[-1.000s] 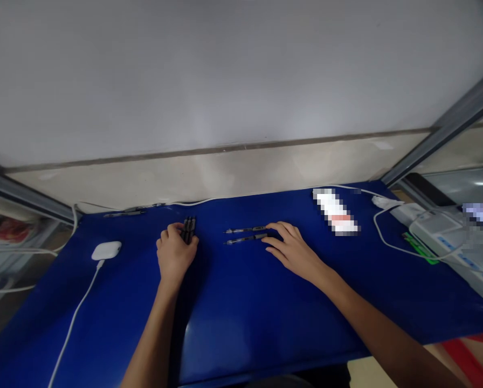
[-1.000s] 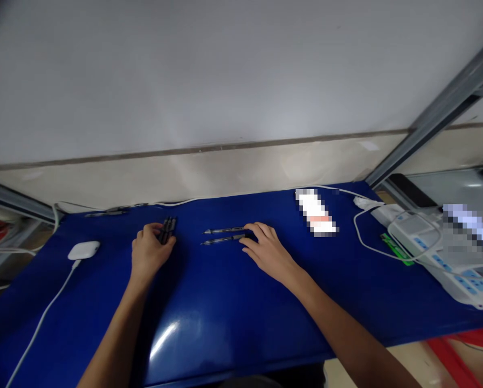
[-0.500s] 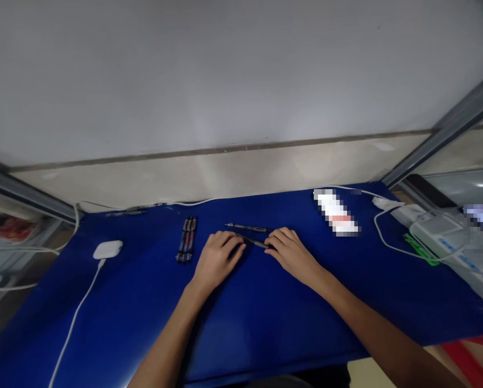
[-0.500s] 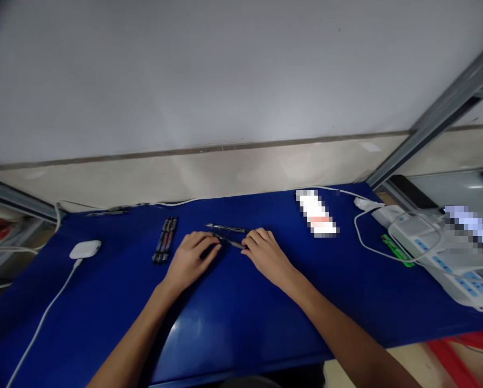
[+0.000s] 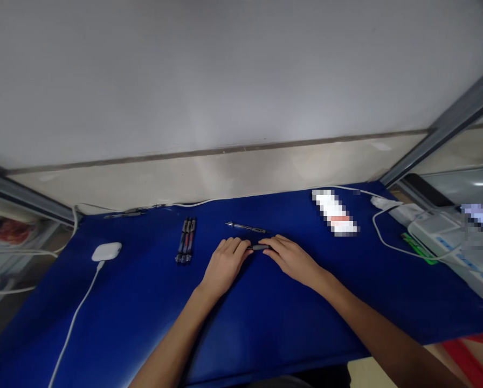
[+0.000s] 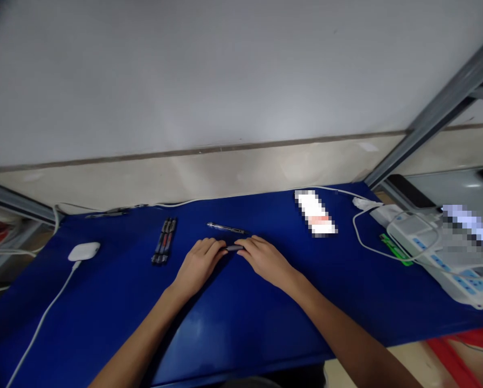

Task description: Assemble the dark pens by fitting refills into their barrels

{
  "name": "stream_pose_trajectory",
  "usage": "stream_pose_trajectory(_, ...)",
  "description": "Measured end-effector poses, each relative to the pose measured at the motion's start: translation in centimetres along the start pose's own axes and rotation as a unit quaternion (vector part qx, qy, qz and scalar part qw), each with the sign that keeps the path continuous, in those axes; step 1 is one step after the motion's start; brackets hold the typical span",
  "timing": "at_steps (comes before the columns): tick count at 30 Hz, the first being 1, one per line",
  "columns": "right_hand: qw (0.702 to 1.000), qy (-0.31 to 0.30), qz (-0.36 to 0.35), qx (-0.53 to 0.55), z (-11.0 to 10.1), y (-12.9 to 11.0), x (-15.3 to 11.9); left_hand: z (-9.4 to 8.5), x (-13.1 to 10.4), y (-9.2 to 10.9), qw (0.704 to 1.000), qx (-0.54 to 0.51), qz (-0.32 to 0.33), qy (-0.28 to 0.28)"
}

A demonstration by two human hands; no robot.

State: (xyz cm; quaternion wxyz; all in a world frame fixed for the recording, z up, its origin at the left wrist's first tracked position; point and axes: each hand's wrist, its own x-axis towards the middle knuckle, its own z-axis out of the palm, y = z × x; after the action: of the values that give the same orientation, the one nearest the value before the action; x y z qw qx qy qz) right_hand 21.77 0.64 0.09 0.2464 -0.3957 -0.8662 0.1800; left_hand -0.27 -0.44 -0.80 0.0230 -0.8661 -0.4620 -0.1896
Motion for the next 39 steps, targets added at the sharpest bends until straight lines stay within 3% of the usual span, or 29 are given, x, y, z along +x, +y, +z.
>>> stream_pose_trajectory(8,0.998,-0.038,-0.030,-0.034,0.0,-0.2,0.1,0.1,0.1,1.1,0.998,0.040,0.041,0.000)
stream_pose_trajectory(25,0.986,0.008,-0.110,-0.124,-0.1,-0.7,-0.2,-0.6,0.6,1.5,0.994,-0.069,-0.032,-0.081)
stream_pose_trajectory(32,0.999,0.013,0.043,0.028,-0.3,-0.3,0.1,-0.2,0.5,0.9,0.996,-0.060,-0.032,-0.050)
stream_pose_trajectory(39,0.988,0.012,0.096,0.124,-0.3,-0.9,0.1,-0.3,0.5,1.1,0.996,-0.056,-0.032,-0.055)
